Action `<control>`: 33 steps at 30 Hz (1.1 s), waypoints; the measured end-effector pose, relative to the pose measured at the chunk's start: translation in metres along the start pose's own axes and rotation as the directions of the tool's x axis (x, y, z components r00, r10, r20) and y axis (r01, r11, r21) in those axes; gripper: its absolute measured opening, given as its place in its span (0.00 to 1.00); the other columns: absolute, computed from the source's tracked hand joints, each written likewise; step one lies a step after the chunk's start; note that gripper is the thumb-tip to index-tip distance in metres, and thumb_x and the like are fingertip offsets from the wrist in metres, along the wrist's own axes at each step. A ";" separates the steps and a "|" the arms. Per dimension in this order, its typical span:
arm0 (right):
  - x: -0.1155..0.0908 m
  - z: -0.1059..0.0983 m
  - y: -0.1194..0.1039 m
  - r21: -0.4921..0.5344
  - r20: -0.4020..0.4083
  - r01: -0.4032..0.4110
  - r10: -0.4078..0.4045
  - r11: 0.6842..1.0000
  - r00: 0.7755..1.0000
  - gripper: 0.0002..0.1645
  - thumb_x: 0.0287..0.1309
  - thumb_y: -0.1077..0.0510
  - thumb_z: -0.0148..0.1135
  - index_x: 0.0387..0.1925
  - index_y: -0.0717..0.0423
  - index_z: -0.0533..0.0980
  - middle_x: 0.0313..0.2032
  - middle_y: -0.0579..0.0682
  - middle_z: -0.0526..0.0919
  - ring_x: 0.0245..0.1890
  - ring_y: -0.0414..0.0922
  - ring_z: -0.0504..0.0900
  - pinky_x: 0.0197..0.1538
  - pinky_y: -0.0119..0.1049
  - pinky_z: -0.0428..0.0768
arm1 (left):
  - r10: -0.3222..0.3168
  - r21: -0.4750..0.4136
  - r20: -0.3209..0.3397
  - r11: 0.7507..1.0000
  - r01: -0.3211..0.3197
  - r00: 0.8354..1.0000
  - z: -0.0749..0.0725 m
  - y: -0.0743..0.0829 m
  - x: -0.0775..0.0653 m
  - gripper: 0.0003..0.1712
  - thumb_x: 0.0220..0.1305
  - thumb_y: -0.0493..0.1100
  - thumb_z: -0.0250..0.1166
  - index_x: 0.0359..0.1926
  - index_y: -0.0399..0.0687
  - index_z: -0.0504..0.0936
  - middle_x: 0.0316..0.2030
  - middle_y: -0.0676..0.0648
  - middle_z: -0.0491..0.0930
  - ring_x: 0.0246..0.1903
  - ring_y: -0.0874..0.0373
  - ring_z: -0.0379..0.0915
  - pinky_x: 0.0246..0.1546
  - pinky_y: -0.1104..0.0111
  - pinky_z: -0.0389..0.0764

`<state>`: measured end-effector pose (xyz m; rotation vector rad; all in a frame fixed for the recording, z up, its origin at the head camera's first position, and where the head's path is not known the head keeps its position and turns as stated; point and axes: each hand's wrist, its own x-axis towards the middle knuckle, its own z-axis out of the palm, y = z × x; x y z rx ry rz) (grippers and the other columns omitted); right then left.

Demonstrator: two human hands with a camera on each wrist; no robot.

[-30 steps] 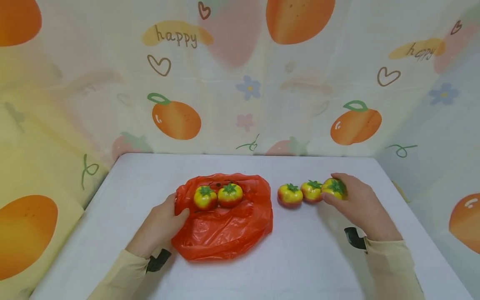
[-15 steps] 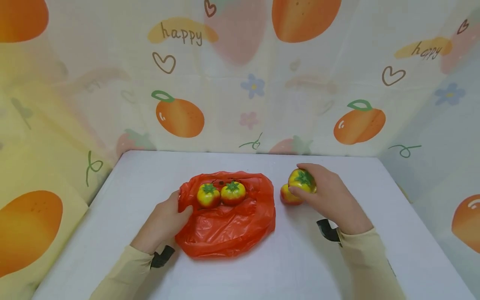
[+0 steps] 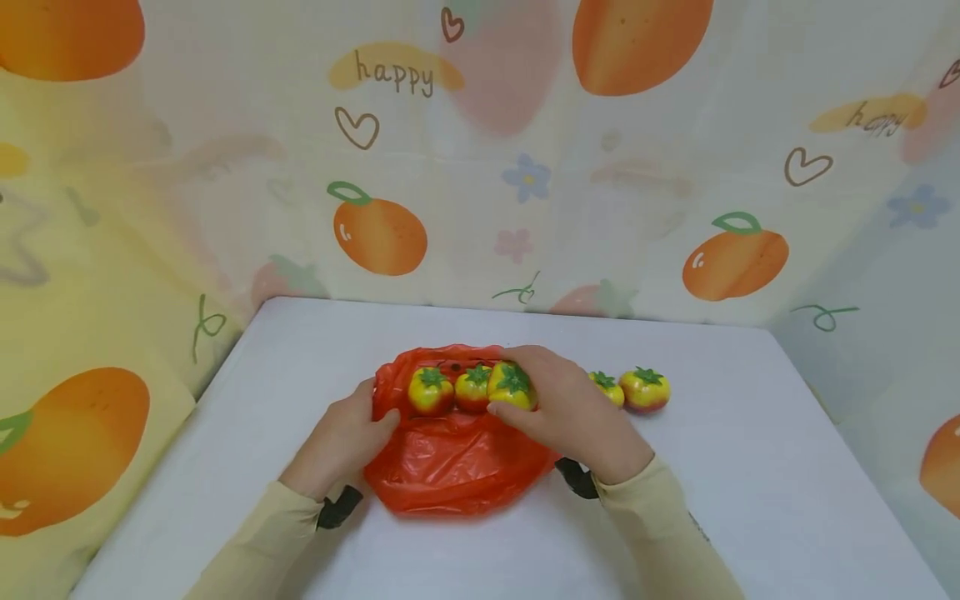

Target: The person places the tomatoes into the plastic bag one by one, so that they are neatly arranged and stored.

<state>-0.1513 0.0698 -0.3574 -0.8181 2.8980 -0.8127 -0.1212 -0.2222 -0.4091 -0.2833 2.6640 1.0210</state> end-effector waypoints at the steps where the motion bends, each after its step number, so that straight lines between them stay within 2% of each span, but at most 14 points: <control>1: 0.001 0.003 -0.003 -0.002 0.006 0.013 -0.013 1.000 1.000 0.42 0.66 0.40 0.75 0.74 0.51 0.73 0.68 0.49 0.82 0.68 0.50 0.81 0.71 0.52 0.82 | -0.001 -0.001 0.000 1.000 0.001 1.000 0.000 0.000 0.000 0.45 0.79 0.50 0.61 0.83 0.33 0.53 0.74 0.29 0.72 0.58 0.42 0.80 0.59 0.46 0.89; 8: 0.008 0.027 -0.022 0.044 0.091 0.017 -0.021 0.999 0.996 0.40 0.66 0.38 0.74 0.73 0.47 0.74 0.68 0.46 0.81 0.65 0.47 0.80 0.67 0.49 0.86 | 0.010 0.002 -0.009 1.000 -0.010 1.000 0.001 0.001 -0.001 0.44 0.79 0.49 0.59 0.83 0.33 0.54 0.74 0.30 0.72 0.62 0.40 0.79 0.61 0.44 0.87; 17: 0.016 0.060 -0.043 0.028 0.214 0.043 -0.048 0.999 0.976 0.39 0.68 0.39 0.71 0.74 0.46 0.72 0.68 0.47 0.80 0.64 0.45 0.80 0.66 0.46 0.86 | 0.038 -0.005 -0.021 0.999 -0.038 0.999 0.000 0.000 -0.001 0.43 0.79 0.49 0.60 0.82 0.33 0.56 0.73 0.30 0.75 0.62 0.38 0.81 0.61 0.44 0.87; 21: 0.017 0.072 -0.049 0.011 0.241 0.055 -0.056 0.998 0.969 0.40 0.68 0.38 0.71 0.76 0.44 0.72 0.70 0.46 0.79 0.67 0.45 0.78 0.66 0.47 0.87 | 0.037 -0.016 -0.019 0.999 -0.037 0.999 0.000 -0.002 -0.002 0.43 0.78 0.49 0.60 0.82 0.33 0.56 0.73 0.30 0.75 0.62 0.39 0.81 0.60 0.45 0.88; 27: 0.019 0.084 -0.052 -0.012 0.265 0.093 -0.087 0.996 0.960 0.40 0.68 0.36 0.71 0.75 0.43 0.72 0.69 0.45 0.79 0.66 0.43 0.79 0.64 0.45 0.88 | 0.028 -0.008 -0.018 1.000 -0.028 0.999 0.001 -0.003 -0.003 0.43 0.78 0.49 0.60 0.82 0.34 0.56 0.71 0.31 0.76 0.61 0.40 0.82 0.58 0.46 0.89; 33: 0.022 0.092 -0.050 -0.022 0.293 0.087 -0.077 0.996 0.953 0.40 0.67 0.35 0.72 0.74 0.41 0.72 0.68 0.43 0.80 0.64 0.42 0.78 0.63 0.43 0.88 | 0.028 0.005 -0.021 1.000 -0.027 0.999 0.001 -0.003 -0.002 0.43 0.78 0.49 0.60 0.82 0.33 0.56 0.71 0.30 0.76 0.61 0.39 0.82 0.58 0.45 0.89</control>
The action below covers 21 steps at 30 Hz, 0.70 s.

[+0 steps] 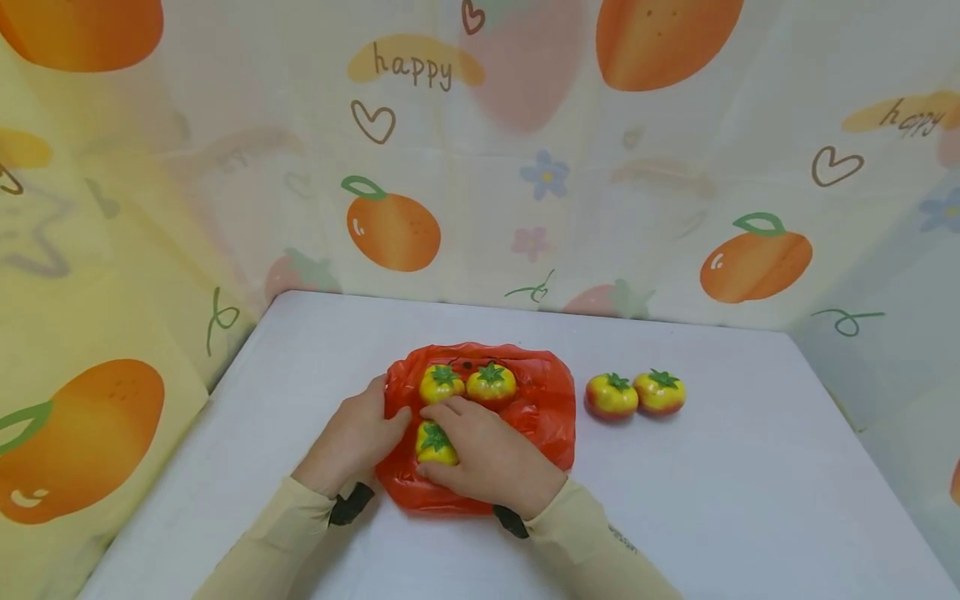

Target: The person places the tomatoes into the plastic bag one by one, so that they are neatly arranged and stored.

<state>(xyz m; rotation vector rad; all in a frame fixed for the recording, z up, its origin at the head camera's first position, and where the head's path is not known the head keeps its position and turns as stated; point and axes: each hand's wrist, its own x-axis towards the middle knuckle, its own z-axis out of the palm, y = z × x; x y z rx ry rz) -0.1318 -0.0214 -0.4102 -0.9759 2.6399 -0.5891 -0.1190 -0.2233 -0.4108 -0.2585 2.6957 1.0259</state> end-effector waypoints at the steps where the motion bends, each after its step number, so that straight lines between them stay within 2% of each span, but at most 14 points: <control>1: 0.001 0.001 0.000 0.001 0.003 0.001 -0.001 1.000 1.000 0.40 0.67 0.36 0.72 0.75 0.42 0.72 0.68 0.43 0.80 0.64 0.42 0.78 0.64 0.43 0.88 | 0.002 0.001 -0.001 1.000 -0.002 1.000 0.000 0.000 0.000 0.43 0.78 0.49 0.60 0.82 0.33 0.56 0.71 0.30 0.76 0.61 0.39 0.82 0.58 0.45 0.89; 21: 0.010 0.017 0.004 0.019 0.030 -0.003 0.002 1.000 1.000 0.40 0.67 0.36 0.72 0.75 0.40 0.72 0.67 0.42 0.79 0.63 0.41 0.78 0.64 0.43 0.87 | -0.017 0.003 -0.001 1.000 0.017 1.000 0.002 0.001 0.000 0.44 0.78 0.50 0.59 0.83 0.33 0.54 0.72 0.29 0.75 0.63 0.36 0.81 0.59 0.44 0.88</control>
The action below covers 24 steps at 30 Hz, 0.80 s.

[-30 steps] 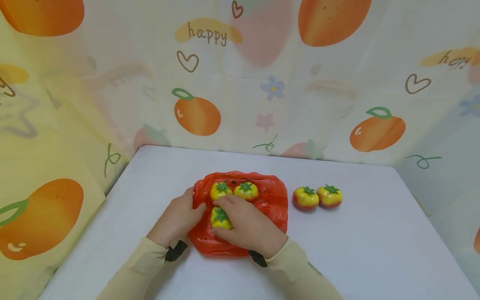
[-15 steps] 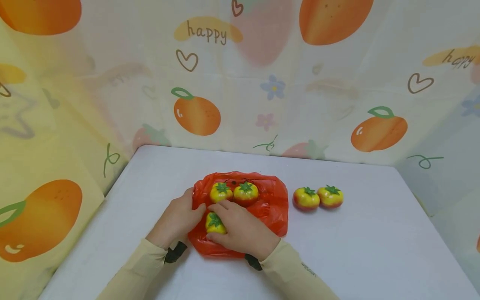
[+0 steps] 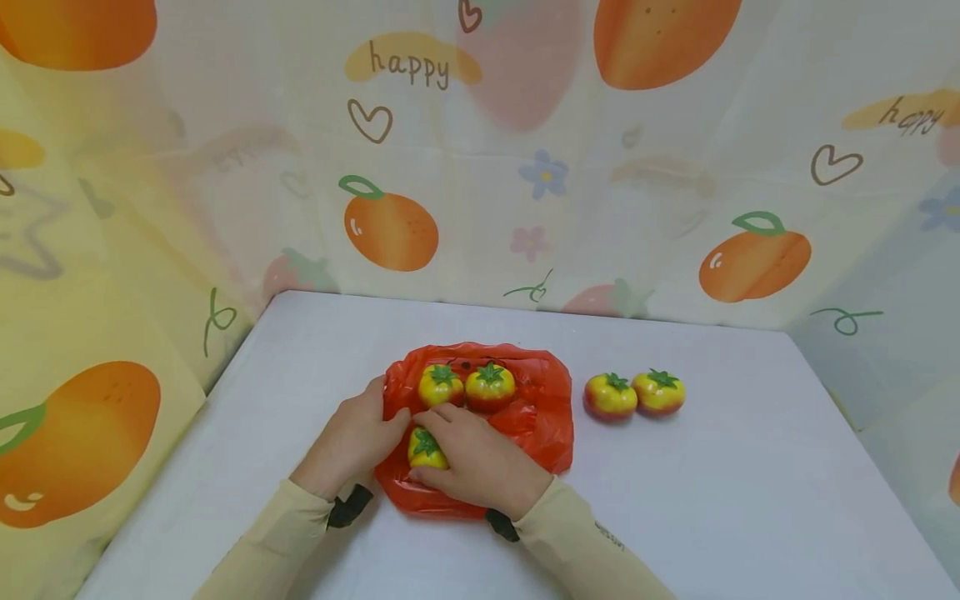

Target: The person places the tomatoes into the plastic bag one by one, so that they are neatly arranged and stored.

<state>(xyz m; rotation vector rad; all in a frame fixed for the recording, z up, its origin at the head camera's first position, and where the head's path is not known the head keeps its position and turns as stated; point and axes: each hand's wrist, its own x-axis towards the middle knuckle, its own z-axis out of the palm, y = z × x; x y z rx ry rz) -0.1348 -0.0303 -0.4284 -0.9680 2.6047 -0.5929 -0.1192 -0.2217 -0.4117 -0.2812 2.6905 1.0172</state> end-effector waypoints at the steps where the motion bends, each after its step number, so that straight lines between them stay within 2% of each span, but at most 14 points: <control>1: 0.000 0.001 0.000 -0.001 0.001 0.000 0.000 1.000 1.000 0.40 0.67 0.36 0.72 0.75 0.40 0.72 0.68 0.42 0.79 0.63 0.41 0.78 0.65 0.43 0.87 | -0.003 -0.001 -0.002 1.000 0.003 1.000 0.000 0.000 0.000 0.44 0.78 0.50 0.59 0.83 0.33 0.54 0.73 0.29 0.75 0.63 0.36 0.81 0.59 0.44 0.88; 24: 0.001 0.002 0.002 -0.027 -0.007 0.028 -0.028 0.999 1.000 0.39 0.69 0.36 0.70 0.75 0.43 0.72 0.66 0.42 0.80 0.62 0.40 0.79 0.67 0.41 0.86 | 0.011 0.012 0.001 1.000 -0.011 1.000 0.000 -0.001 0.001 0.44 0.78 0.50 0.60 0.82 0.32 0.55 0.72 0.28 0.75 0.63 0.35 0.81 0.58 0.44 0.88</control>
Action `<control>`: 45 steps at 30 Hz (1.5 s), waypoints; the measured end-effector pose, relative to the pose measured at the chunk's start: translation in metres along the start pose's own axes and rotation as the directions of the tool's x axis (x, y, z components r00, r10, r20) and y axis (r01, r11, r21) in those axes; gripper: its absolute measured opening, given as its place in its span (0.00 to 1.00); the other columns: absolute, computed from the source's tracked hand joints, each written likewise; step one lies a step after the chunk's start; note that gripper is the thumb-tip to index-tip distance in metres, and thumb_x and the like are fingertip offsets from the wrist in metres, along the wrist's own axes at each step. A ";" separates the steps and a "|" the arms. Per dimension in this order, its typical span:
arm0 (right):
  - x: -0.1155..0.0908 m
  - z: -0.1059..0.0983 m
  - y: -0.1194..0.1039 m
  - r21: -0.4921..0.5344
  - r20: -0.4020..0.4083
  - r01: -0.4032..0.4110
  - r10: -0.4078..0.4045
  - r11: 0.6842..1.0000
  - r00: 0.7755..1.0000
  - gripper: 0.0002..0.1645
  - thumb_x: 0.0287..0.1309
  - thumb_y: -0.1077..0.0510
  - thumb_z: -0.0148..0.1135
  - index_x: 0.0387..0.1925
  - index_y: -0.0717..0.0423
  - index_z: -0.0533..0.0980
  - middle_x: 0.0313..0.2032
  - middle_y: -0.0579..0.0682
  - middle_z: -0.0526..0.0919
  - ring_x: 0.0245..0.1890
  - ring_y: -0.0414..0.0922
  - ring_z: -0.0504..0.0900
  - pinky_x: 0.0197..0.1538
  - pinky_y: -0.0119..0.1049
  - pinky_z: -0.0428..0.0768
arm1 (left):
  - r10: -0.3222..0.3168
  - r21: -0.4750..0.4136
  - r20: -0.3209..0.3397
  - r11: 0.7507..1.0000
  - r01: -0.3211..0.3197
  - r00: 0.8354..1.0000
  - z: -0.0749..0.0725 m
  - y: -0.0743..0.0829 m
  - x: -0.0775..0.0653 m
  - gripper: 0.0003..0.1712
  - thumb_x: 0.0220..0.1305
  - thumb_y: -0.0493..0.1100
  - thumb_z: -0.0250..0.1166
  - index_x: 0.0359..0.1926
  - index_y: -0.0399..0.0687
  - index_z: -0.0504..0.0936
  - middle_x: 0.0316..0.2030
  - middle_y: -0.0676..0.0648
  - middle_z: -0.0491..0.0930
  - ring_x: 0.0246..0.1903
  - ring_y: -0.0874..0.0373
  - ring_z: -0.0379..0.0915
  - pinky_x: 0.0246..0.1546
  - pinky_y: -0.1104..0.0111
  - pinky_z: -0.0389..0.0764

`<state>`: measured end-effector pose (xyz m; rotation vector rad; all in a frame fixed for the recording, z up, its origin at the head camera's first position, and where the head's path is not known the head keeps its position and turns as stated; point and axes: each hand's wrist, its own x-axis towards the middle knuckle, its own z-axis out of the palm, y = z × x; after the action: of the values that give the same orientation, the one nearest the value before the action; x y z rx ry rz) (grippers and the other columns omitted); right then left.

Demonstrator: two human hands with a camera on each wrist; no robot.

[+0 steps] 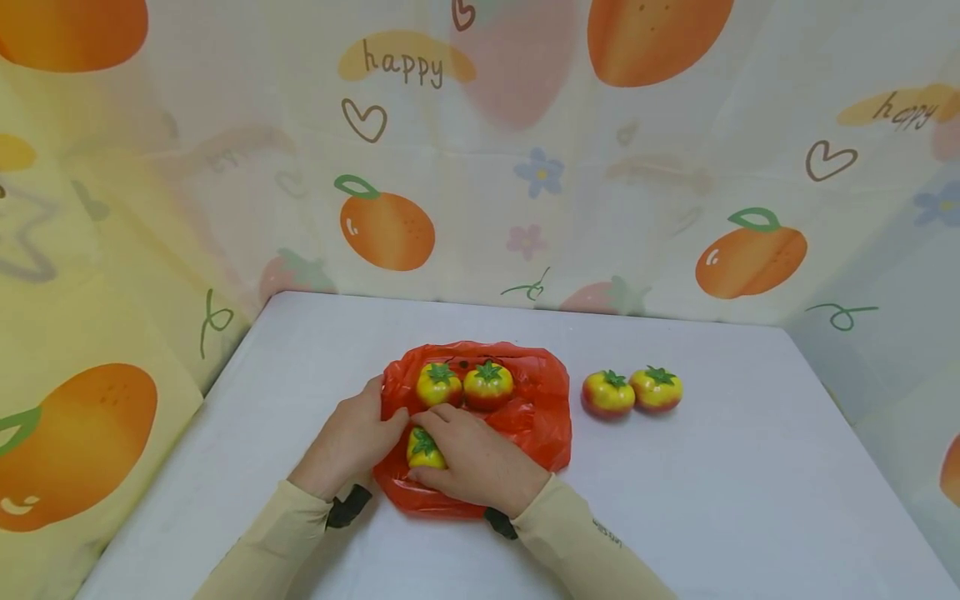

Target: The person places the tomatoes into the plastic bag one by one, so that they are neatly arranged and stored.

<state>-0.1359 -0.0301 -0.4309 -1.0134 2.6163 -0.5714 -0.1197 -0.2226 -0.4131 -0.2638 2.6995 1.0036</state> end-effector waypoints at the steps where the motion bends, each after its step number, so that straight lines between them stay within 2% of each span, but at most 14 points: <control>1: 0.000 0.000 0.000 -0.002 -0.001 0.002 -0.002 1.000 1.000 0.39 0.69 0.36 0.70 0.75 0.43 0.72 0.66 0.42 0.80 0.62 0.40 0.79 0.67 0.41 0.86 | -0.001 0.000 0.000 1.000 0.001 1.000 0.000 0.000 0.000 0.44 0.78 0.50 0.60 0.82 0.32 0.55 0.72 0.28 0.75 0.63 0.35 0.81 0.58 0.44 0.88; 9: -0.001 0.000 0.000 -0.011 -0.004 0.013 -0.013 1.000 1.000 0.39 0.69 0.36 0.70 0.74 0.44 0.72 0.65 0.43 0.81 0.61 0.40 0.80 0.66 0.40 0.86 | 0.002 0.006 -0.002 1.000 -0.002 1.000 -0.001 0.000 0.000 0.43 0.77 0.50 0.60 0.82 0.32 0.56 0.71 0.28 0.75 0.62 0.36 0.82 0.58 0.43 0.88; 14: -0.005 -0.006 0.001 -0.004 0.000 -0.002 0.002 1.000 1.000 0.40 0.68 0.35 0.70 0.75 0.43 0.72 0.67 0.43 0.80 0.64 0.41 0.79 0.66 0.41 0.86 | 0.021 0.001 -0.003 1.000 -0.021 1.000 -0.001 0.000 -0.001 0.43 0.77 0.49 0.60 0.81 0.31 0.56 0.71 0.29 0.76 0.61 0.37 0.82 0.58 0.43 0.89; 20: -0.028 -0.031 0.010 0.037 -0.033 -0.058 0.059 0.998 0.998 0.44 0.69 0.33 0.69 0.79 0.41 0.68 0.73 0.45 0.76 0.71 0.45 0.76 0.69 0.48 0.85 | 0.030 -0.023 0.014 0.999 -0.029 0.999 0.004 0.004 0.000 0.43 0.78 0.50 0.60 0.82 0.33 0.55 0.72 0.30 0.75 0.63 0.38 0.81 0.60 0.43 0.87; 24: -0.047 -0.051 0.027 0.058 -0.103 -0.089 0.095 0.994 0.990 0.43 0.69 0.34 0.70 0.78 0.41 0.69 0.73 0.46 0.76 0.72 0.47 0.76 0.71 0.50 0.83 | 0.008 -0.017 0.028 1.000 -0.008 1.000 0.003 0.005 0.001 0.45 0.78 0.51 0.60 0.84 0.35 0.54 0.74 0.30 0.73 0.65 0.38 0.79 0.60 0.42 0.87; 30: -0.076 -0.078 0.061 0.056 -0.255 -0.148 0.158 0.987 0.954 0.40 0.67 0.39 0.73 0.75 0.45 0.73 0.71 0.47 0.79 0.70 0.50 0.79 0.72 0.54 0.82 | 0.001 0.009 0.043 1.000 -0.001 0.999 -0.003 0.001 0.000 0.46 0.78 0.53 0.60 0.84 0.33 0.52 0.76 0.29 0.70 0.65 0.37 0.77 0.59 0.43 0.88; 32: -0.084 -0.084 0.075 0.066 -0.291 -0.172 0.184 0.983 0.939 0.40 0.67 0.40 0.74 0.75 0.46 0.73 0.70 0.47 0.80 0.66 0.50 0.81 0.69 0.54 0.84 | -0.009 0.019 0.044 1.000 0.009 0.999 -0.004 0.000 0.000 0.47 0.79 0.53 0.59 0.84 0.33 0.52 0.76 0.28 0.69 0.65 0.36 0.76 0.59 0.42 0.87; 37: -0.102 -0.096 0.115 0.117 -0.323 -0.261 0.286 0.958 0.902 0.40 0.68 0.42 0.73 0.76 0.46 0.72 0.71 0.50 0.79 0.67 0.53 0.80 0.68 0.57 0.84 | -0.027 0.037 0.049 0.999 0.025 0.998 -0.005 -0.003 0.001 0.47 0.79 0.54 0.59 0.84 0.33 0.51 0.76 0.28 0.69 0.67 0.35 0.75 0.62 0.41 0.86; 38: -0.105 -0.099 0.124 0.124 -0.328 -0.276 0.302 0.953 0.895 0.39 0.68 0.42 0.72 0.76 0.47 0.72 0.72 0.51 0.79 0.70 0.54 0.78 0.71 0.59 0.81 | -0.031 0.038 0.052 0.999 0.029 0.998 -0.005 -0.002 0.001 0.47 0.79 0.54 0.59 0.84 0.33 0.51 0.76 0.28 0.69 0.67 0.35 0.75 0.62 0.40 0.85; 45: -0.135 -0.117 0.176 0.178 -0.336 -0.371 0.411 0.911 0.848 0.44 0.67 0.40 0.73 0.78 0.49 0.70 0.74 0.59 0.75 0.73 0.62 0.74 0.74 0.67 0.75 | -0.025 0.054 0.055 0.998 0.022 0.998 -0.003 0.005 0.003 0.46 0.79 0.53 0.59 0.83 0.32 0.52 0.75 0.27 0.70 0.65 0.34 0.77 0.61 0.41 0.86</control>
<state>-0.1865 0.2125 -0.3925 -0.3342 2.9569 -0.8514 -0.1242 -0.2210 -0.4089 -0.2530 2.6623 0.9166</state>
